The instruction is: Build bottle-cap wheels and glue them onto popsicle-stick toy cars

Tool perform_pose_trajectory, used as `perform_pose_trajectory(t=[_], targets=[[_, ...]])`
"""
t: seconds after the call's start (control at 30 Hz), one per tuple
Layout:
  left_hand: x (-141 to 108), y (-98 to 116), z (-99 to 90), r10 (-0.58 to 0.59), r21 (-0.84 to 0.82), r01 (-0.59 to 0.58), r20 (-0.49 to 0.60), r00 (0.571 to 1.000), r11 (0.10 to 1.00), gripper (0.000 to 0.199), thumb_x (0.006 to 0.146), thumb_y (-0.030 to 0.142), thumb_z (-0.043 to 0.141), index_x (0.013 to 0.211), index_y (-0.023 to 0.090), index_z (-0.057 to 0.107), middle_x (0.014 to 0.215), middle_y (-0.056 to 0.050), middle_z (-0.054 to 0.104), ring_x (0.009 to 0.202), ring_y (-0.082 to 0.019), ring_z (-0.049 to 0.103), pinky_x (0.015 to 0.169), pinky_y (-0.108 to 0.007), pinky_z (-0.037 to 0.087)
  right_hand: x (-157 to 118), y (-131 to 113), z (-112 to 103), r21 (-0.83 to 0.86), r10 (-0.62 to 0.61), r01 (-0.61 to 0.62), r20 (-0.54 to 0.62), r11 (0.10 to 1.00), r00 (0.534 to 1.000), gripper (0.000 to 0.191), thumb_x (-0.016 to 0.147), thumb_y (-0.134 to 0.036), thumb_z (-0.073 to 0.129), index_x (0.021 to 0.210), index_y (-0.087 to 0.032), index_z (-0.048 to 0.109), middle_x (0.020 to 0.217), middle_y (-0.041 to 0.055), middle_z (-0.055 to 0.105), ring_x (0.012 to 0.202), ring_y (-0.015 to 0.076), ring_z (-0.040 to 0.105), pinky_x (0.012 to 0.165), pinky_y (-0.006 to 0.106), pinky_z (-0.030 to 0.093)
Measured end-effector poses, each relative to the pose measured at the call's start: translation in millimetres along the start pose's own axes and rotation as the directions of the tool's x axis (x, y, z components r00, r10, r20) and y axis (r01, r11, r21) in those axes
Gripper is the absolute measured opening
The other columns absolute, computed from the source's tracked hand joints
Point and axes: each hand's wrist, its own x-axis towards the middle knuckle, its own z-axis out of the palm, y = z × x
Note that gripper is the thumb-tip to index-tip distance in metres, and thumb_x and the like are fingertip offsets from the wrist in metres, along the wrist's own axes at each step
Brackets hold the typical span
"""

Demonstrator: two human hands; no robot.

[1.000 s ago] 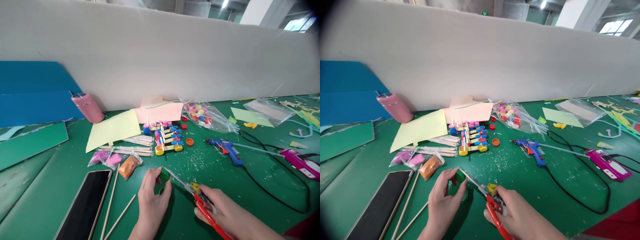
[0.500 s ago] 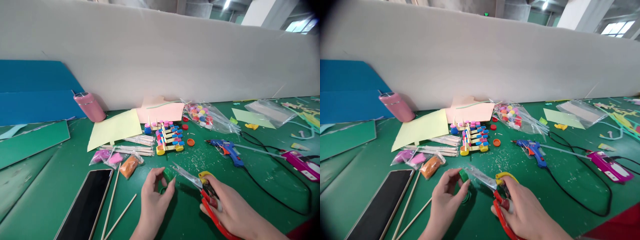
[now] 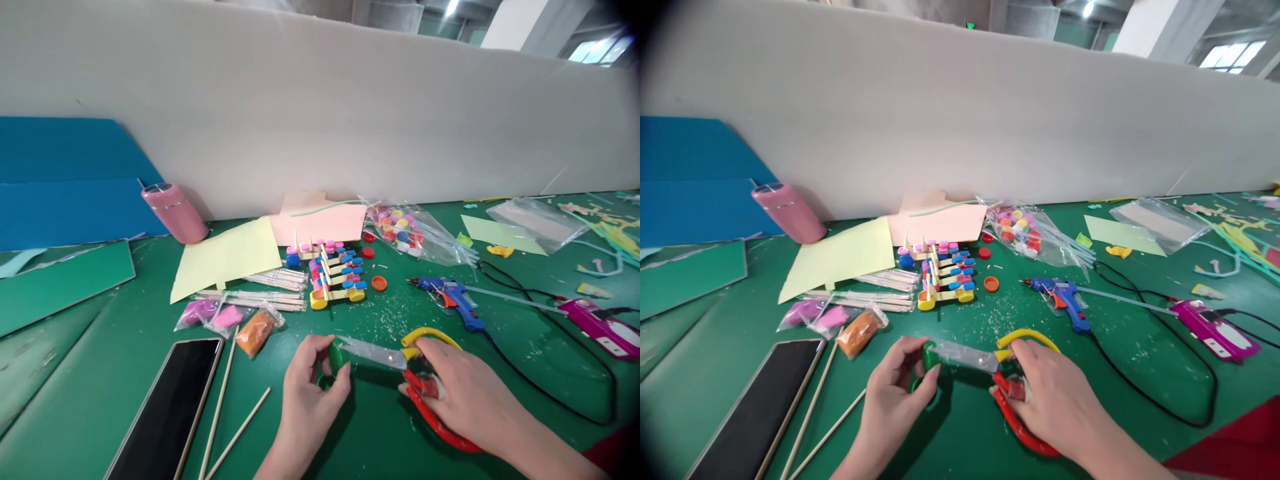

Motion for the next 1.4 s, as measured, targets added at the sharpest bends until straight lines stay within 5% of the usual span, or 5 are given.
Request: perform_pose_trajectory(t=[0.13, 0.43, 0.97, 1.17, 1.4], targets=[[-1, 1, -0.3, 0.007, 0.007, -0.007, -0.028, 1.000, 1.000, 0.026, 0.069, 0.013, 0.059, 0.094, 0.019, 0.054, 0.070, 0.002, 0.051, 0.057, -0.011, 0.051, 0.055, -0.024, 0.047, 3, 1, -4, 0.014, 0.127, -0.128, 0.054, 0.992, 0.990, 0.033, 0.080, -0.049, 0.046, 0.094, -0.020, 0.049, 0.080, 0.0063, 0.063, 0.066, 0.0247, 0.061, 0.052, 0.032, 0.042], [-2, -9, 0.7, 0.054, -0.013, -0.055, -0.076, 0.996, 0.998, 0.029, 0.073, 0.014, 0.059, 0.098, 0.021, 0.049, 0.084, -0.001, 0.052, 0.062, -0.011, 0.054, 0.059, -0.025, 0.048, -11, -16, -1, 0.247, 0.051, -0.097, 0.187, 0.964, 0.981, 0.032, 0.075, -0.045, 0.055, 0.096, -0.023, 0.045, 0.067, -0.0006, 0.059, 0.056, 0.0179, 0.054, 0.050, 0.026, 0.036], [-6, -12, 2.9, 0.143, 0.124, -0.118, -0.210, 0.967, 0.985, 0.026, 0.068, 0.010, 0.060, 0.091, 0.020, 0.051, 0.088, -0.004, 0.057, 0.081, -0.016, 0.059, 0.067, -0.027, 0.052, -10, -30, 4, 0.250, 0.057, -0.099, 0.171, 0.963, 0.984, 0.032, 0.075, -0.052, 0.054, 0.086, -0.023, 0.045, 0.065, -0.0005, 0.061, 0.057, 0.0197, 0.056, 0.050, 0.027, 0.034], [-7, -11, 3.1, 0.153, 0.119, -0.131, -0.198, 0.968, 0.984, 0.027, 0.070, 0.012, 0.060, 0.093, 0.020, 0.050, 0.088, -0.003, 0.056, 0.067, -0.012, 0.058, 0.060, -0.025, 0.052, -5, -27, 5, 0.173, 0.050, -0.073, 0.135, 0.982, 0.990, 0.031, 0.075, -0.053, 0.052, 0.077, -0.022, 0.044, 0.064, 0.0012, 0.061, 0.054, 0.0204, 0.056, 0.048, 0.027, 0.034], [-8, -9, 5.7, 0.134, 0.099, -0.115, -0.217, 0.967, 0.988, 0.028, 0.069, 0.013, 0.062, 0.094, 0.020, 0.051, 0.090, -0.005, 0.056, 0.075, -0.014, 0.060, 0.066, -0.027, 0.052, 1, -11, 16, 0.375, 0.103, -0.130, 0.091, 0.918, 0.990, 0.021, 0.079, -0.041, 0.052, 0.077, -0.022, 0.042, 0.063, -0.0009, 0.057, 0.055, 0.0171, 0.054, 0.052, 0.026, 0.037]])
